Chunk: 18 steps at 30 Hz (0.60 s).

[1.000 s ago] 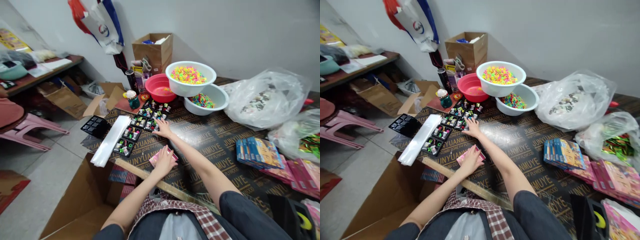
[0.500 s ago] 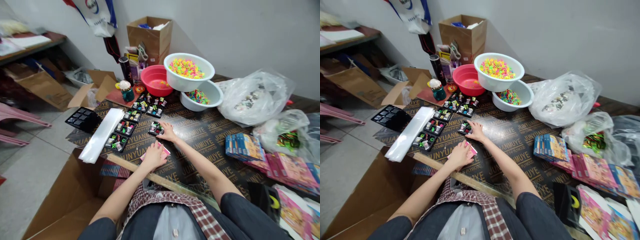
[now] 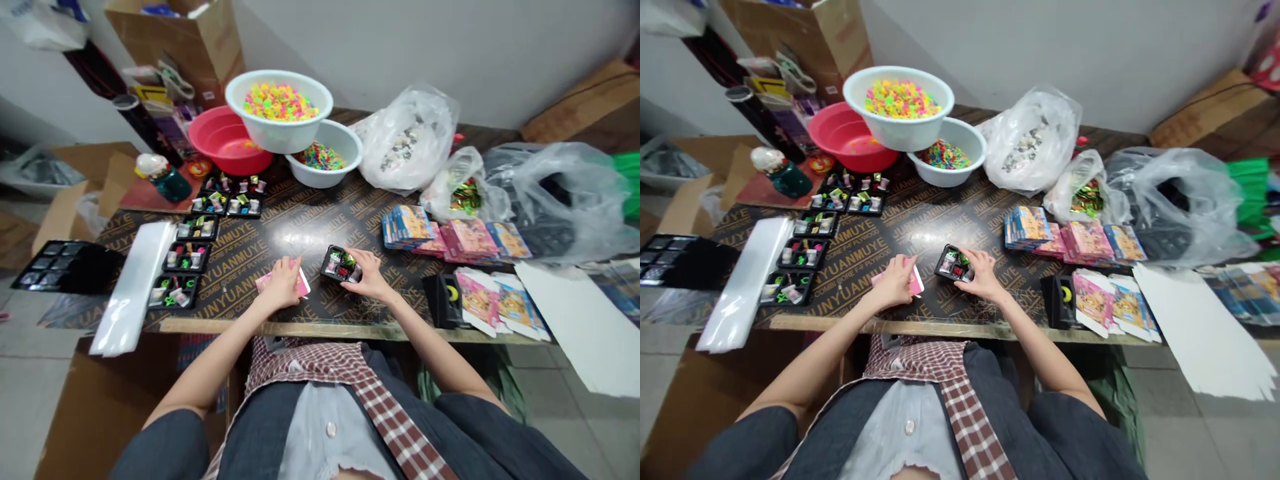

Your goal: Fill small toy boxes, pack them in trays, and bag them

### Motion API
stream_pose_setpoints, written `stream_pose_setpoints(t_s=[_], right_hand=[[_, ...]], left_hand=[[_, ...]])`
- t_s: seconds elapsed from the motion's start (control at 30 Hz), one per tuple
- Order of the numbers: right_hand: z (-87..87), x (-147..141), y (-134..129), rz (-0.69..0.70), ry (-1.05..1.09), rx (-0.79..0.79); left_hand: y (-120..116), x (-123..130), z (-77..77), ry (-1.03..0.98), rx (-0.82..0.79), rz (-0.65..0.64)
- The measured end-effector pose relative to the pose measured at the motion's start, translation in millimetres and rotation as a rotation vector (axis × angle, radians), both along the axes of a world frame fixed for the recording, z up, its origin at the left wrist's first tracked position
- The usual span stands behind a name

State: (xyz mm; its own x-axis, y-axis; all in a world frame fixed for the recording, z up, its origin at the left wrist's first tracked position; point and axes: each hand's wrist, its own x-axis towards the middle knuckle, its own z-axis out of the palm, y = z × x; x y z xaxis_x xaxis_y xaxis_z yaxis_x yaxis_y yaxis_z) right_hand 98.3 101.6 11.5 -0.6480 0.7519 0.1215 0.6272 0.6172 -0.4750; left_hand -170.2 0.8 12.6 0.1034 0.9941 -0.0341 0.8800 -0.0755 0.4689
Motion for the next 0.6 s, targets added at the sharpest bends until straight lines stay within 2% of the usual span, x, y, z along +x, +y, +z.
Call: stream_pose_setpoints(t_s=[0.1, 0.3, 0.43, 0.6], right_hand=[[4.2, 27.2, -19.2, -0.042, 0.003, 0.02], [12.1, 62.9, -41.5, -0.125, 0.054, 0.008], [13.3, 81.1, -50.1, -0.103, 0.098, -0.007], [10.1, 102.9, -53.3, -0.028, 0.124, -0.04]], left_hand=[[12.8, 25.2, -2.8, -0.046, 0.068, -0.078], [22.9, 76.5, -6.9, -0.324, 0.253, -0.213], [20.9, 96.4, -10.6, -0.367, 0.242, -0.282], [22.8, 105.9, -21.8, -0.335, 0.198, -0.306]])
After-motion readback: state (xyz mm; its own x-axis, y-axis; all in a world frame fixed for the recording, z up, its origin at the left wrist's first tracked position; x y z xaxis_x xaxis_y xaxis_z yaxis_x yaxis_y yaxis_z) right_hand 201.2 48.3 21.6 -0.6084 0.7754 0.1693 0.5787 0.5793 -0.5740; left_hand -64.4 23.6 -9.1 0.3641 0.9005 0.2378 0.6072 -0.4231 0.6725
